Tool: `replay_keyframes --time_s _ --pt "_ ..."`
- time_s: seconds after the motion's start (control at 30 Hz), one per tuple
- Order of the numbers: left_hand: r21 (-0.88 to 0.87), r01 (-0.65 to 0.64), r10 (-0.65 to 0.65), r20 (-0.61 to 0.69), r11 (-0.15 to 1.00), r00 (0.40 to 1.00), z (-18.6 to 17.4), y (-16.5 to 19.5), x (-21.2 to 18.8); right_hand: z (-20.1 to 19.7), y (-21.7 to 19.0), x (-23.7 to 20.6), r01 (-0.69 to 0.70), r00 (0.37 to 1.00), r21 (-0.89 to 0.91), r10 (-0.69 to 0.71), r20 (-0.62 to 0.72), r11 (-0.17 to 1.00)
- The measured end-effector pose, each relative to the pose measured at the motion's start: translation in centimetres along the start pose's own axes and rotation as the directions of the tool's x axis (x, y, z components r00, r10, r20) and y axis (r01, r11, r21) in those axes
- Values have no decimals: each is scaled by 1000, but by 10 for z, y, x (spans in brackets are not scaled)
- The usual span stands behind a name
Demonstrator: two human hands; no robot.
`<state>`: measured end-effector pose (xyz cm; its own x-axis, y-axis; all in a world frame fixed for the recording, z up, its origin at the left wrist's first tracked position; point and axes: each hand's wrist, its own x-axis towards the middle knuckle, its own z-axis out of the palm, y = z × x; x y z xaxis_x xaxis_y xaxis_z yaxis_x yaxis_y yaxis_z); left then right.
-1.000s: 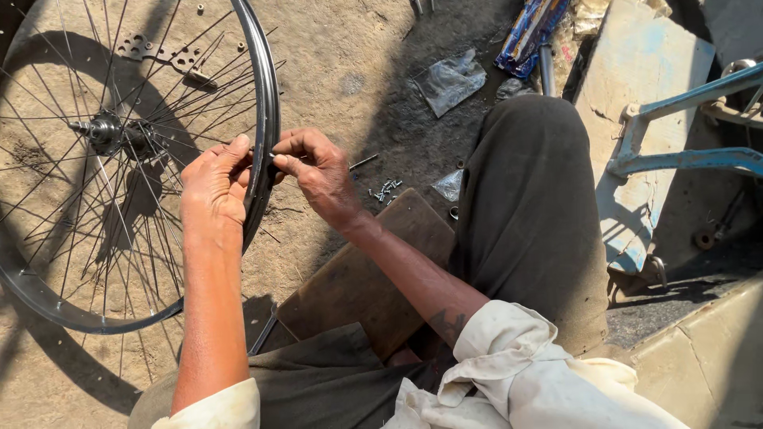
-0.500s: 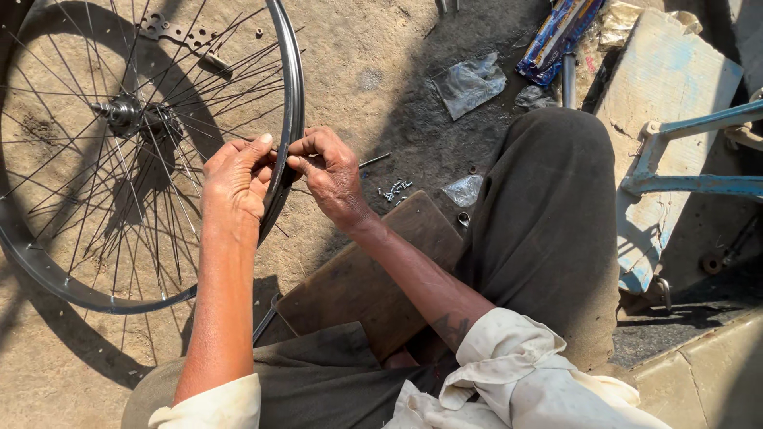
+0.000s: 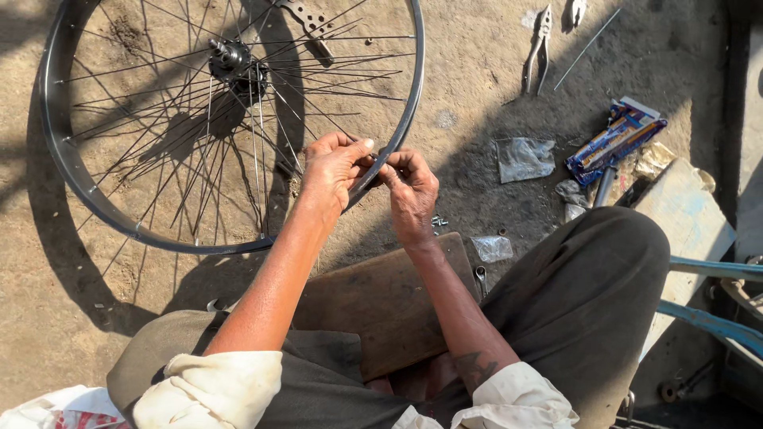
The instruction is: The person sits on the ground with a bicycle wheel across their lap and threads spokes through the hub, seating each spoke end into the rim holes and working around the rim by hand. They rotate the wheel as they go and near the end lift and turn the wheel to work on the other side.
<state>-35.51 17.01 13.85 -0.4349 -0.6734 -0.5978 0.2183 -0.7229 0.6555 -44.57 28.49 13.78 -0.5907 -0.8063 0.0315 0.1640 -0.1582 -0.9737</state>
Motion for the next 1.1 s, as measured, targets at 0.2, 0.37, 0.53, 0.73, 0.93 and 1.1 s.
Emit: replay_keyframes --time_s 0.2,0.37,0.53,0.73,0.93,1.1 --pt "-106 -4 7 31 994 999 -5 -11 9 -2 9 -2 19 1000 2 -19 8 1000" --pt "-140 -20 19 -10 990 1000 -6 -22 12 -4 21 -8 28 999 -88 -24 47 996" --pt "-74 -86 84 -24 994 996 -8 -26 12 -9 30 -5 5 996 -66 0 89 998" --pt "31 -125 127 -43 992 991 -7 -25 8 -17 24 -1 -72 985 -51 79 155 996" --pt "54 -105 107 -46 993 993 -6 -22 7 -10 18 -3 -65 988 -94 77 130 993" --pt "-9 -112 112 -24 994 993 -6 -24 10 -8 14 -3 -56 991 -89 66 119 994"
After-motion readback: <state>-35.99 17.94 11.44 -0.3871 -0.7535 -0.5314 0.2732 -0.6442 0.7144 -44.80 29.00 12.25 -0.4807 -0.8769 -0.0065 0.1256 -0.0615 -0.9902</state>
